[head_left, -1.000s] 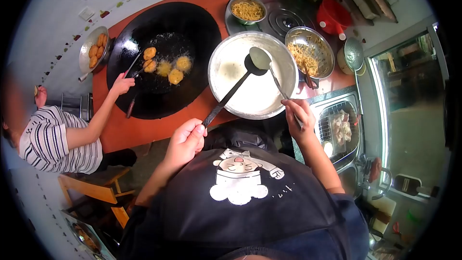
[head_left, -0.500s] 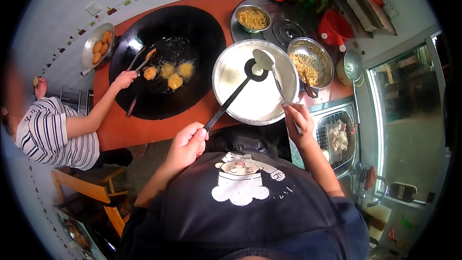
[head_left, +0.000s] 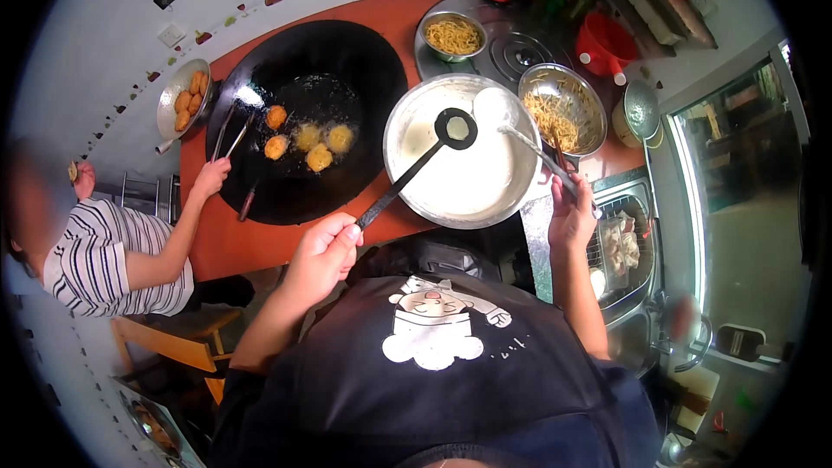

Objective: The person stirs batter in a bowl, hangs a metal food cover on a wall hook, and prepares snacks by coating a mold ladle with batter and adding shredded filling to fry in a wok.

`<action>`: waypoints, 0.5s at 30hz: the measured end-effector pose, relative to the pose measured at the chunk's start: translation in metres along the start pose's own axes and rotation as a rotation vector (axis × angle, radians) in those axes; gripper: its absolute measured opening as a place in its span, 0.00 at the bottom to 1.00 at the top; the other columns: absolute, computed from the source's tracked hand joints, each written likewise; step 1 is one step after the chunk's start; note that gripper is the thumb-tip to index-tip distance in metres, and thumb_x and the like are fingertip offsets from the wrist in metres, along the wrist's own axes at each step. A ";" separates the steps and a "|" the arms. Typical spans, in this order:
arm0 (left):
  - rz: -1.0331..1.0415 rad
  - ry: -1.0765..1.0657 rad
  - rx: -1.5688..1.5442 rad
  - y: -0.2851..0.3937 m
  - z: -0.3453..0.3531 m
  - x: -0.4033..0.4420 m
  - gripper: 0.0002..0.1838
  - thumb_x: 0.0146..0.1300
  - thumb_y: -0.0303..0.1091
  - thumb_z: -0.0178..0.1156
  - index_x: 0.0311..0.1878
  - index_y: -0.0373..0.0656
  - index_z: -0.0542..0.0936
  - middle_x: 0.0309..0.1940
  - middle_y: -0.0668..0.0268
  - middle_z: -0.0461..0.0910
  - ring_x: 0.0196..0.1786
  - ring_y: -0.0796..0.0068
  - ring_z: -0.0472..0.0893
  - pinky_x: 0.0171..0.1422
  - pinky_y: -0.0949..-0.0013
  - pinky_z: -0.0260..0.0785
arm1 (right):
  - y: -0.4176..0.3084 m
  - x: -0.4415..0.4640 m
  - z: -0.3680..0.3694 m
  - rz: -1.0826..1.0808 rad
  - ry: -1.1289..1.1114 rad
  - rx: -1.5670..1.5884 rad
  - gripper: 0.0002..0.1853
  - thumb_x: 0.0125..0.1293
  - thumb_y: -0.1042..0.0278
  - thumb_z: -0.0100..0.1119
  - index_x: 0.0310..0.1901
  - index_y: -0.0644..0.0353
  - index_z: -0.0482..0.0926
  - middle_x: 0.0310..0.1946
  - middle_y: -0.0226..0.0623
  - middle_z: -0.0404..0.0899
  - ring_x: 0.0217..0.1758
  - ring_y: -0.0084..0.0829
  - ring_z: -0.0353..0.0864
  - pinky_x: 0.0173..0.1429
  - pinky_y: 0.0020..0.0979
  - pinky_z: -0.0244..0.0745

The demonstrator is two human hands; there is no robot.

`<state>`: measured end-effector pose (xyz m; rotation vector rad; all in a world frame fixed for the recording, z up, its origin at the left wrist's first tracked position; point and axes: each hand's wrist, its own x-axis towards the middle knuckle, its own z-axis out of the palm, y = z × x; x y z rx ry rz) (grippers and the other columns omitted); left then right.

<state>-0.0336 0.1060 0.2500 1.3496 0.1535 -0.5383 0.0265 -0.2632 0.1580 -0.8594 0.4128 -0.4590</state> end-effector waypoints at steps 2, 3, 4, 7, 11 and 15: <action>0.040 -0.009 0.097 0.008 -0.002 0.003 0.10 0.72 0.35 0.46 0.34 0.42 0.68 0.15 0.77 0.57 0.16 0.89 0.54 0.18 0.81 0.45 | 0.000 -0.002 -0.013 -0.012 0.045 -0.011 0.13 0.69 0.65 0.50 0.43 0.71 0.72 0.36 0.47 0.78 0.37 0.37 0.83 0.43 0.31 0.83; 0.082 -0.005 0.200 0.012 -0.004 0.005 0.09 0.71 0.34 0.47 0.34 0.42 0.69 0.15 0.77 0.59 0.16 0.89 0.55 0.19 0.81 0.47 | -0.001 -0.006 -0.017 -0.047 0.042 -0.073 0.13 0.69 0.65 0.50 0.43 0.71 0.71 0.36 0.46 0.78 0.37 0.37 0.83 0.43 0.31 0.82; 0.149 -0.003 0.411 0.016 -0.010 0.006 0.09 0.71 0.33 0.47 0.34 0.41 0.70 0.15 0.77 0.60 0.17 0.89 0.58 0.20 0.81 0.49 | -0.002 -0.011 -0.021 -0.082 0.038 -0.133 0.14 0.69 0.65 0.50 0.43 0.71 0.71 0.35 0.46 0.78 0.36 0.37 0.83 0.43 0.31 0.82; 0.184 0.017 0.725 0.043 -0.012 0.004 0.08 0.66 0.31 0.53 0.33 0.38 0.72 0.16 0.68 0.67 0.20 0.81 0.66 0.24 0.73 0.58 | 0.002 -0.020 -0.042 -0.113 -0.041 -0.303 0.14 0.70 0.65 0.49 0.43 0.71 0.72 0.35 0.46 0.79 0.36 0.36 0.83 0.44 0.32 0.81; 0.202 0.005 1.027 0.083 0.000 -0.007 0.06 0.65 0.31 0.54 0.34 0.38 0.73 0.16 0.60 0.67 0.18 0.72 0.68 0.25 0.68 0.59 | 0.007 -0.037 -0.052 -0.129 -0.137 -0.527 0.12 0.70 0.69 0.48 0.42 0.72 0.75 0.36 0.43 0.78 0.36 0.35 0.83 0.45 0.32 0.80; 0.237 0.027 1.095 0.086 0.002 -0.012 0.06 0.64 0.31 0.55 0.36 0.38 0.74 0.17 0.58 0.70 0.18 0.67 0.69 0.24 0.68 0.59 | 0.014 -0.047 -0.053 -0.315 -0.318 -0.857 0.06 0.66 0.77 0.52 0.37 0.69 0.78 0.33 0.39 0.77 0.34 0.30 0.81 0.41 0.27 0.76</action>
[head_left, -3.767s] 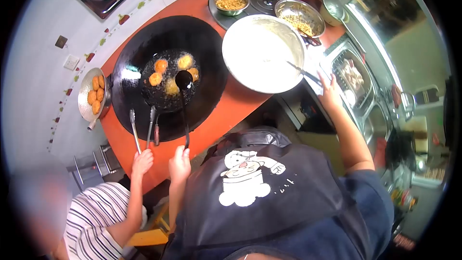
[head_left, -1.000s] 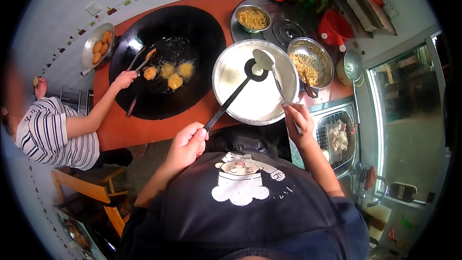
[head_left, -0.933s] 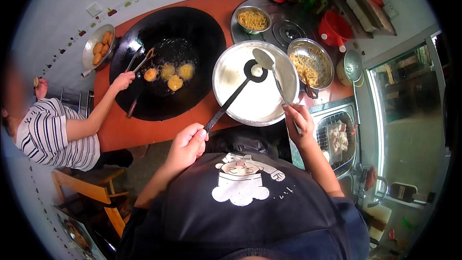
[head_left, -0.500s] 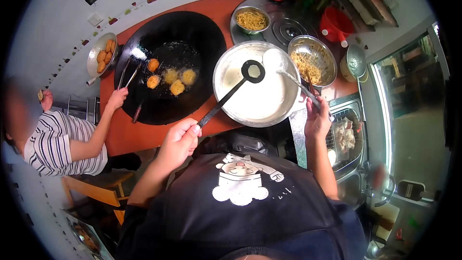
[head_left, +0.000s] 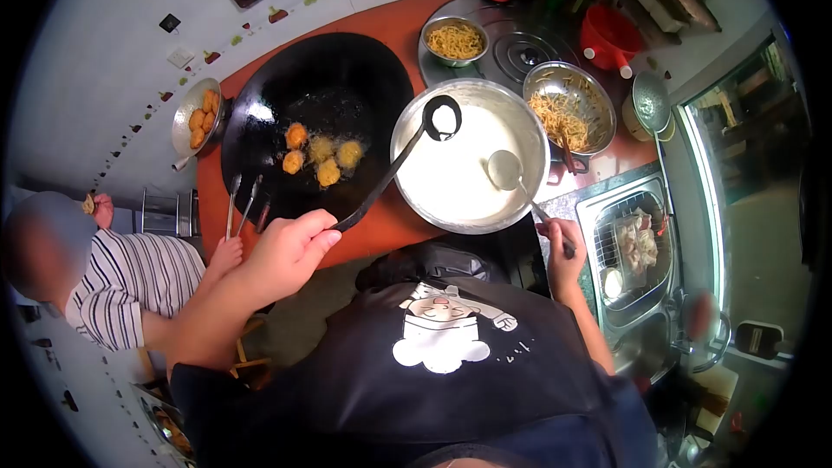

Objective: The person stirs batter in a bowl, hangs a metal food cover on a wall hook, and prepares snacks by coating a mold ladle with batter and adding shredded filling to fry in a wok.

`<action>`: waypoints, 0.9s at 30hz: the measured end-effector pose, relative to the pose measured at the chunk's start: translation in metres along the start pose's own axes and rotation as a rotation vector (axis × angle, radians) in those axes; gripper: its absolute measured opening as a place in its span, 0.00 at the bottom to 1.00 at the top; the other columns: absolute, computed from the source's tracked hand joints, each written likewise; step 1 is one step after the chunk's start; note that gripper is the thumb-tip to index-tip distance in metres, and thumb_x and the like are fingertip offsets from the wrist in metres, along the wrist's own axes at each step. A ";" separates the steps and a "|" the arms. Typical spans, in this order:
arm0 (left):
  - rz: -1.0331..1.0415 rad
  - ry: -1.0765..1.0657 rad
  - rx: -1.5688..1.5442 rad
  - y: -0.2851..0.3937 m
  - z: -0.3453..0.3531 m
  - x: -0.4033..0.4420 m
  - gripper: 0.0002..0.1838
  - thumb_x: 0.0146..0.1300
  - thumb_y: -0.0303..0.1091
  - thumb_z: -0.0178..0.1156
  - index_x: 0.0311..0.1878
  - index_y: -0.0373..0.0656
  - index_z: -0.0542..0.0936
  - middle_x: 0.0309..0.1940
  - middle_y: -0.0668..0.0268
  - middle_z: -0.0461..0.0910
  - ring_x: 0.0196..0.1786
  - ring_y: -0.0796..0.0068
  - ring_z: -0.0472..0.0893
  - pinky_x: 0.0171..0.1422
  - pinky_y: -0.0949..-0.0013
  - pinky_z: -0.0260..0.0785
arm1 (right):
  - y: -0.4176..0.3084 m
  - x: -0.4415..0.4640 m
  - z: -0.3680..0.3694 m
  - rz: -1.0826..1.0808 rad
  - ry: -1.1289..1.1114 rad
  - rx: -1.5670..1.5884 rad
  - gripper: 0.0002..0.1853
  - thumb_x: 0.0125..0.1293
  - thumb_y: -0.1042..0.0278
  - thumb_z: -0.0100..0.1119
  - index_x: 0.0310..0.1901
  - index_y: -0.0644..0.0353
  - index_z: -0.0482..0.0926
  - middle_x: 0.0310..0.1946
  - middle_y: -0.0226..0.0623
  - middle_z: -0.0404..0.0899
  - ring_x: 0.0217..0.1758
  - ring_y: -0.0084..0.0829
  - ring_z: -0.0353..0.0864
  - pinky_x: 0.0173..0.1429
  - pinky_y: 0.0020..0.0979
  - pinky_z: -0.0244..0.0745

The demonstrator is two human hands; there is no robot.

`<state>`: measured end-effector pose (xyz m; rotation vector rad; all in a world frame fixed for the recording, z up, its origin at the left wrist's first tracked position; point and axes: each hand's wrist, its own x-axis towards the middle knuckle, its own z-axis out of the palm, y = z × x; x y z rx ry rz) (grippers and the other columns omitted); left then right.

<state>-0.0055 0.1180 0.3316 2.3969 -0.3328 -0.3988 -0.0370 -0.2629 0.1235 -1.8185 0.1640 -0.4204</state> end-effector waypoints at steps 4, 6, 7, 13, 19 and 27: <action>0.061 0.080 0.008 -0.008 0.009 -0.008 0.04 0.63 0.28 0.56 0.38 0.38 0.75 0.19 0.57 0.71 0.18 0.66 0.70 0.24 0.69 0.60 | -0.011 -0.004 0.009 -0.196 -0.101 -0.299 0.05 0.61 0.79 0.55 0.36 0.63 0.81 0.30 0.38 0.78 0.31 0.29 0.79 0.38 0.27 0.73; 0.098 0.129 -0.075 -0.028 0.023 -0.013 0.05 0.63 0.28 0.56 0.38 0.36 0.75 0.20 0.59 0.71 0.19 0.70 0.72 0.25 0.71 0.61 | -0.007 -0.006 0.011 -0.174 -0.131 -0.308 0.04 0.60 0.76 0.59 0.36 0.60 0.81 0.31 0.39 0.77 0.33 0.36 0.79 0.38 0.30 0.73; 0.132 0.152 -0.139 -0.048 0.033 -0.015 0.05 0.63 0.28 0.56 0.38 0.36 0.75 0.20 0.60 0.70 0.20 0.72 0.72 0.25 0.72 0.62 | -0.007 -0.006 0.011 -0.168 -0.142 -0.324 0.04 0.60 0.75 0.59 0.36 0.60 0.81 0.32 0.39 0.77 0.34 0.36 0.79 0.38 0.31 0.73; 0.167 0.293 -0.593 -0.107 0.088 -0.024 0.15 0.67 0.41 0.56 0.38 0.35 0.74 0.21 0.75 0.68 0.23 0.88 0.64 0.27 0.82 0.54 | -0.016 -0.004 0.015 -0.222 -0.230 -0.425 0.05 0.60 0.73 0.60 0.38 0.57 0.80 0.33 0.38 0.76 0.33 0.39 0.78 0.38 0.34 0.74; 0.355 0.222 -1.093 -0.129 0.140 -0.013 0.16 0.68 0.43 0.53 0.37 0.37 0.75 0.26 0.69 0.69 0.26 0.83 0.68 0.32 0.78 0.61 | -0.024 -0.005 0.019 -0.321 -0.379 -0.495 0.05 0.61 0.71 0.59 0.39 0.57 0.79 0.33 0.39 0.74 0.30 0.38 0.78 0.34 0.34 0.75; 0.357 -0.120 -1.642 -0.137 0.183 -0.010 0.15 0.68 0.46 0.51 0.38 0.43 0.72 0.22 0.72 0.63 0.25 0.81 0.62 0.31 0.76 0.56 | -0.029 -0.009 0.025 -0.356 -0.456 -0.515 0.05 0.62 0.71 0.58 0.39 0.58 0.79 0.34 0.39 0.75 0.27 0.37 0.77 0.31 0.33 0.75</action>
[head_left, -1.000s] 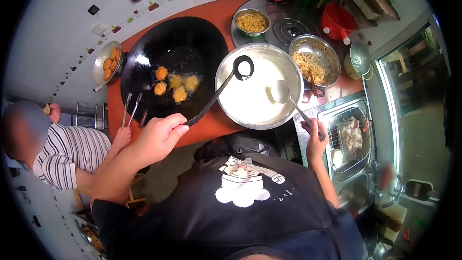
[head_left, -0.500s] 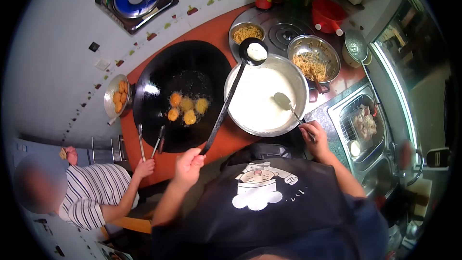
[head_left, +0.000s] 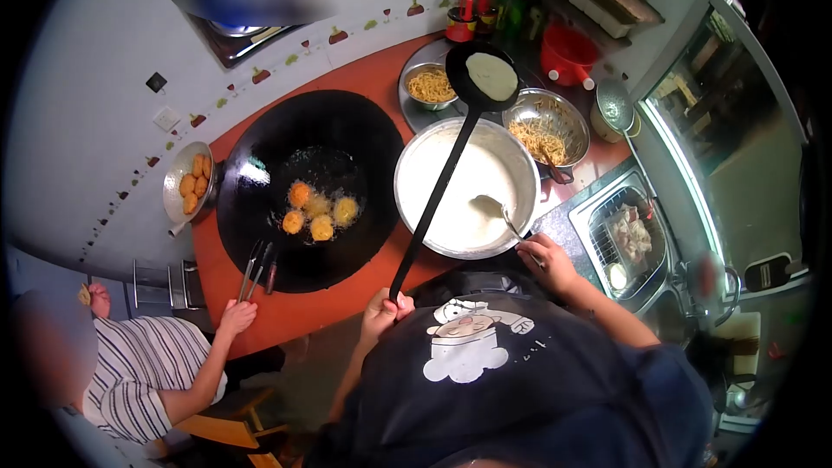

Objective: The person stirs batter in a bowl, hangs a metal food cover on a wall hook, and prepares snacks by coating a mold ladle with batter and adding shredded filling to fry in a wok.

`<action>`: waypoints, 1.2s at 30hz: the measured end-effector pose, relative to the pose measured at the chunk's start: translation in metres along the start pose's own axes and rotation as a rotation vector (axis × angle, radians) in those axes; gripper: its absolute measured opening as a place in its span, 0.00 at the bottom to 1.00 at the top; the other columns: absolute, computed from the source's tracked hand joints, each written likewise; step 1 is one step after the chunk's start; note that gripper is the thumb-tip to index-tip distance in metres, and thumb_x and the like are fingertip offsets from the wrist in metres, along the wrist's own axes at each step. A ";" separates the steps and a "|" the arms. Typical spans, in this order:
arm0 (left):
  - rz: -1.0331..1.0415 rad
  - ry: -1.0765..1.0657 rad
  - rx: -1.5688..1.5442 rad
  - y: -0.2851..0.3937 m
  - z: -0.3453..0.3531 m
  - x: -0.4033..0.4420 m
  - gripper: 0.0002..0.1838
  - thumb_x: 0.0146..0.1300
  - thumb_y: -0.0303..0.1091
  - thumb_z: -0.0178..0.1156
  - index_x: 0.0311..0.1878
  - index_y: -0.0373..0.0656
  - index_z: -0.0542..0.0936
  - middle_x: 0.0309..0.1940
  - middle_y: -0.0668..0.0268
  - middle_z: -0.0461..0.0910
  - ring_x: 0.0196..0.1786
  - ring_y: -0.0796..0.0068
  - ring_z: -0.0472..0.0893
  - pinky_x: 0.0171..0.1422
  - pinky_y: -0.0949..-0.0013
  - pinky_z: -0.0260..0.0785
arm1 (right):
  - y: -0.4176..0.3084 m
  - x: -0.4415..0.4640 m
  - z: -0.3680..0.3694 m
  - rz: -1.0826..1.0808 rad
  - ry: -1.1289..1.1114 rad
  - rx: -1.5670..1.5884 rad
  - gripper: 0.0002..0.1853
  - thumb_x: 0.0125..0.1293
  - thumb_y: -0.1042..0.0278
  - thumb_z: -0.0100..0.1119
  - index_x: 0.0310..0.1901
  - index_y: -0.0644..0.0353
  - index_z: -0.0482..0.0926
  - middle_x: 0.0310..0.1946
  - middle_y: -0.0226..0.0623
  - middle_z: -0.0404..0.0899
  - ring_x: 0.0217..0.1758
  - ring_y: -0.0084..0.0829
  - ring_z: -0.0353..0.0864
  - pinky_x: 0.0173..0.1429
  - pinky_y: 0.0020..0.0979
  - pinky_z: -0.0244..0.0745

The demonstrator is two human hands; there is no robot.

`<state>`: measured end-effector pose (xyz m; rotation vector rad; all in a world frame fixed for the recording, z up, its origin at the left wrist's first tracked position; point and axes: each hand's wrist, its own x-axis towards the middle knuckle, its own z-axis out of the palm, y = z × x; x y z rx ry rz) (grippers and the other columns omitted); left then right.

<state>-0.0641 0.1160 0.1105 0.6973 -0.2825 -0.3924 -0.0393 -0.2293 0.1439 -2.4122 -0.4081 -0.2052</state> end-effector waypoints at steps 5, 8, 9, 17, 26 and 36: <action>0.008 -0.009 -0.115 -0.013 -0.007 0.012 0.14 0.69 0.46 0.49 0.34 0.46 0.71 0.17 0.75 0.59 0.20 0.83 0.53 0.26 0.75 0.48 | -0.005 -0.002 0.003 0.016 -0.016 -0.027 0.05 0.61 0.72 0.59 0.39 0.58 0.79 0.34 0.39 0.76 0.31 0.39 0.78 0.35 0.34 0.76; -0.029 -0.008 -0.163 -0.012 -0.007 0.013 0.16 0.69 0.47 0.47 0.32 0.45 0.67 0.18 0.75 0.56 0.20 0.83 0.51 0.28 0.75 0.47 | -0.008 -0.003 0.004 0.043 -0.024 -0.022 0.06 0.60 0.73 0.58 0.39 0.59 0.80 0.34 0.40 0.76 0.33 0.40 0.79 0.38 0.35 0.76; -0.043 -0.014 -0.201 -0.014 -0.010 0.012 0.15 0.69 0.47 0.47 0.33 0.46 0.67 0.17 0.75 0.55 0.20 0.83 0.51 0.26 0.75 0.47 | -0.005 -0.004 0.006 0.005 0.003 -0.033 0.06 0.60 0.73 0.59 0.39 0.58 0.80 0.34 0.39 0.76 0.32 0.39 0.79 0.35 0.34 0.76; -0.206 0.090 -0.528 -0.007 -0.010 0.009 0.15 0.73 0.48 0.39 0.34 0.49 0.65 0.18 0.76 0.51 0.18 0.85 0.49 0.23 0.78 0.45 | -0.010 -0.008 0.006 0.048 0.007 -0.007 0.06 0.59 0.74 0.59 0.39 0.58 0.79 0.33 0.39 0.75 0.30 0.38 0.78 0.33 0.34 0.75; -0.400 0.355 -0.639 0.042 0.014 0.024 0.15 0.73 0.48 0.38 0.36 0.49 0.65 0.17 0.77 0.50 0.14 0.84 0.46 0.21 0.77 0.45 | -0.004 -0.012 0.008 0.034 0.070 0.008 0.08 0.59 0.76 0.59 0.41 0.59 0.79 0.33 0.40 0.75 0.33 0.40 0.78 0.36 0.36 0.74; -0.618 0.464 -0.259 0.134 0.048 0.053 0.12 0.72 0.40 0.43 0.35 0.44 0.69 0.15 0.78 0.58 0.12 0.87 0.51 0.17 0.80 0.44 | 0.009 -0.023 0.006 0.105 0.116 0.039 0.08 0.57 0.74 0.62 0.39 0.58 0.80 0.36 0.40 0.76 0.37 0.41 0.78 0.40 0.35 0.75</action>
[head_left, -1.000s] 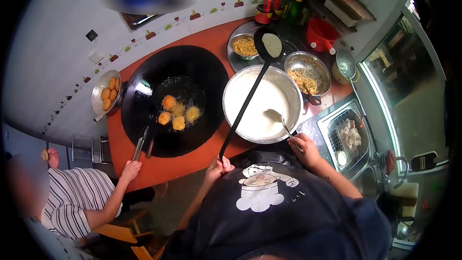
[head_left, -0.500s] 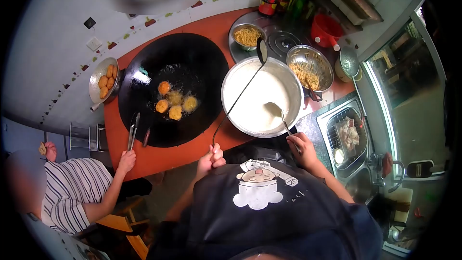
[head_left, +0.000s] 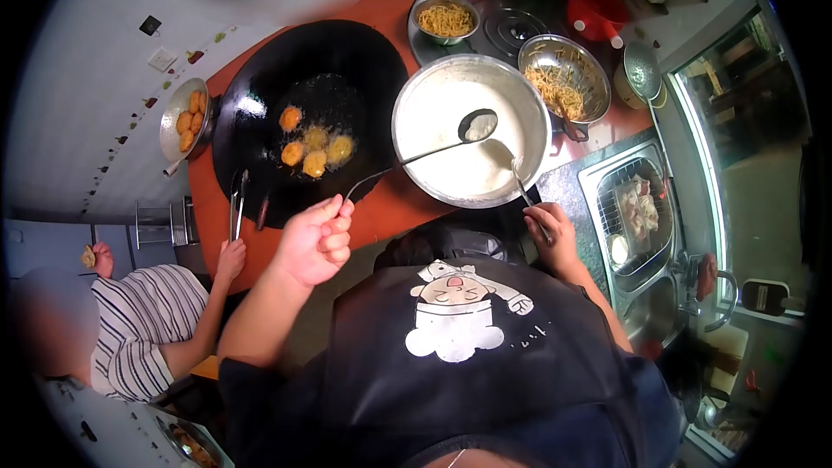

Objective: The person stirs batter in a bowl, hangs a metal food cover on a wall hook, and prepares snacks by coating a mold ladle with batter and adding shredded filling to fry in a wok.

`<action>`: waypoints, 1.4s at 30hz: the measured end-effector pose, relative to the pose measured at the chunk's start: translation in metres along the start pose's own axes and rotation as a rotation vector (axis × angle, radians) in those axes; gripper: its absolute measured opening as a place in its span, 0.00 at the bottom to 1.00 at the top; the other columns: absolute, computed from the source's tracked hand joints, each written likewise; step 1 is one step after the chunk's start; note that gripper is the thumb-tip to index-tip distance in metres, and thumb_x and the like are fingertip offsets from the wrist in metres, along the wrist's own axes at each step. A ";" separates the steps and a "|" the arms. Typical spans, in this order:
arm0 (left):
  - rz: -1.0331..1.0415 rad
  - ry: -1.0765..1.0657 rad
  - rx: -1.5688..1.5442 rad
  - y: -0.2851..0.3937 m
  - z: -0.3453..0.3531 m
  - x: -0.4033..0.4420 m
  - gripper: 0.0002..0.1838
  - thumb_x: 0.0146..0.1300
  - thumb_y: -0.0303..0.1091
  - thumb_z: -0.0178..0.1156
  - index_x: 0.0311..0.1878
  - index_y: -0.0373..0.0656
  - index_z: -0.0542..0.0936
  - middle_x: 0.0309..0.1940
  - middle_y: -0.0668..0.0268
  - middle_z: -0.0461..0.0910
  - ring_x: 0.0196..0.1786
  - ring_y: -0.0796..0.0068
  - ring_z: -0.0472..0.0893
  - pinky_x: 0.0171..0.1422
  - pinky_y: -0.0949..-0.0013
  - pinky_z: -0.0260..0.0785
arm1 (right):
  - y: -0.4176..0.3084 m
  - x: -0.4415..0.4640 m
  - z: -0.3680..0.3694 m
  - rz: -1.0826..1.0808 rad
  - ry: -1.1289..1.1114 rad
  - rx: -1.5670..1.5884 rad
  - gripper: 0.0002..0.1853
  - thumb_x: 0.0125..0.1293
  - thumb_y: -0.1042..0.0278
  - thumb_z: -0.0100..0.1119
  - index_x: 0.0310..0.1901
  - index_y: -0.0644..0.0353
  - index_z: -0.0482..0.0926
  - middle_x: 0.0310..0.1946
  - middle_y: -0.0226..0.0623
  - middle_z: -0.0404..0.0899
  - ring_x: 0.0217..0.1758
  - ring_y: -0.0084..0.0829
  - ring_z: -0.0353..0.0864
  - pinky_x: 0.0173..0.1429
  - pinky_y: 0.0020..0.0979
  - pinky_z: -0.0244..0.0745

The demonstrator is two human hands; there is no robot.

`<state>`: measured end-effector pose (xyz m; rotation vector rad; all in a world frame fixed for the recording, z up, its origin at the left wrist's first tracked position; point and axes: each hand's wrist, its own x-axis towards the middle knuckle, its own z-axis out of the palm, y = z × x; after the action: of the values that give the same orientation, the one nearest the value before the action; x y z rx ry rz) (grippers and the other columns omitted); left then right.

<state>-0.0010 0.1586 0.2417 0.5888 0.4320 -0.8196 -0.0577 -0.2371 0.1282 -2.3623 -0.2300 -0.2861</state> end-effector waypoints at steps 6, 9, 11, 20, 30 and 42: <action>0.062 0.209 0.271 0.026 0.044 -0.008 0.11 0.72 0.37 0.43 0.34 0.42 0.69 0.13 0.76 0.62 0.10 0.85 0.59 0.15 0.79 0.53 | 0.008 -0.005 -0.012 -0.153 -0.124 -0.109 0.11 0.54 0.73 0.64 0.40 0.56 0.80 0.38 0.38 0.75 0.42 0.39 0.77 0.42 0.36 0.75; 0.065 0.160 0.152 0.029 0.047 -0.002 0.12 0.72 0.36 0.41 0.34 0.41 0.69 0.11 0.77 0.61 0.09 0.86 0.59 0.15 0.78 0.53 | 0.011 -0.003 -0.020 -0.247 -0.191 -0.165 0.14 0.51 0.73 0.63 0.43 0.54 0.80 0.39 0.36 0.75 0.45 0.38 0.76 0.44 0.35 0.75; 0.096 0.144 -0.003 0.019 0.049 0.003 0.13 0.73 0.36 0.40 0.35 0.42 0.70 0.11 0.78 0.62 0.09 0.86 0.59 0.15 0.78 0.53 | 0.013 -0.002 -0.022 -0.261 -0.200 -0.196 0.17 0.50 0.73 0.63 0.44 0.52 0.79 0.40 0.35 0.75 0.47 0.37 0.76 0.45 0.35 0.75; 0.173 0.005 -0.494 -0.052 0.044 0.024 0.14 0.74 0.34 0.34 0.36 0.40 0.68 0.13 0.75 0.62 0.09 0.83 0.58 0.17 0.77 0.54 | 0.040 -0.016 -0.027 -0.261 -0.307 -0.211 0.23 0.51 0.69 0.62 0.52 0.47 0.76 0.48 0.34 0.73 0.51 0.36 0.74 0.49 0.37 0.74; 0.177 -0.012 -0.559 -0.063 0.053 0.009 0.14 0.74 0.34 0.34 0.36 0.41 0.67 0.13 0.76 0.60 0.09 0.84 0.58 0.15 0.77 0.52 | 0.044 -0.004 -0.037 -0.268 -0.357 -0.182 0.21 0.52 0.67 0.63 0.51 0.45 0.77 0.47 0.34 0.72 0.51 0.37 0.74 0.49 0.37 0.74; 0.210 0.029 -0.350 -0.062 0.068 -0.001 0.14 0.75 0.36 0.32 0.37 0.41 0.65 0.13 0.74 0.61 0.07 0.83 0.57 0.12 0.77 0.51 | 0.059 0.005 -0.044 -0.270 -0.386 -0.219 0.22 0.54 0.71 0.59 0.52 0.42 0.77 0.48 0.34 0.72 0.49 0.36 0.74 0.49 0.36 0.74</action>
<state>-0.0409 0.0823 0.2738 0.3141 0.5174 -0.5195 -0.0443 -0.3090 0.1221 -2.5891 -0.7374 0.0258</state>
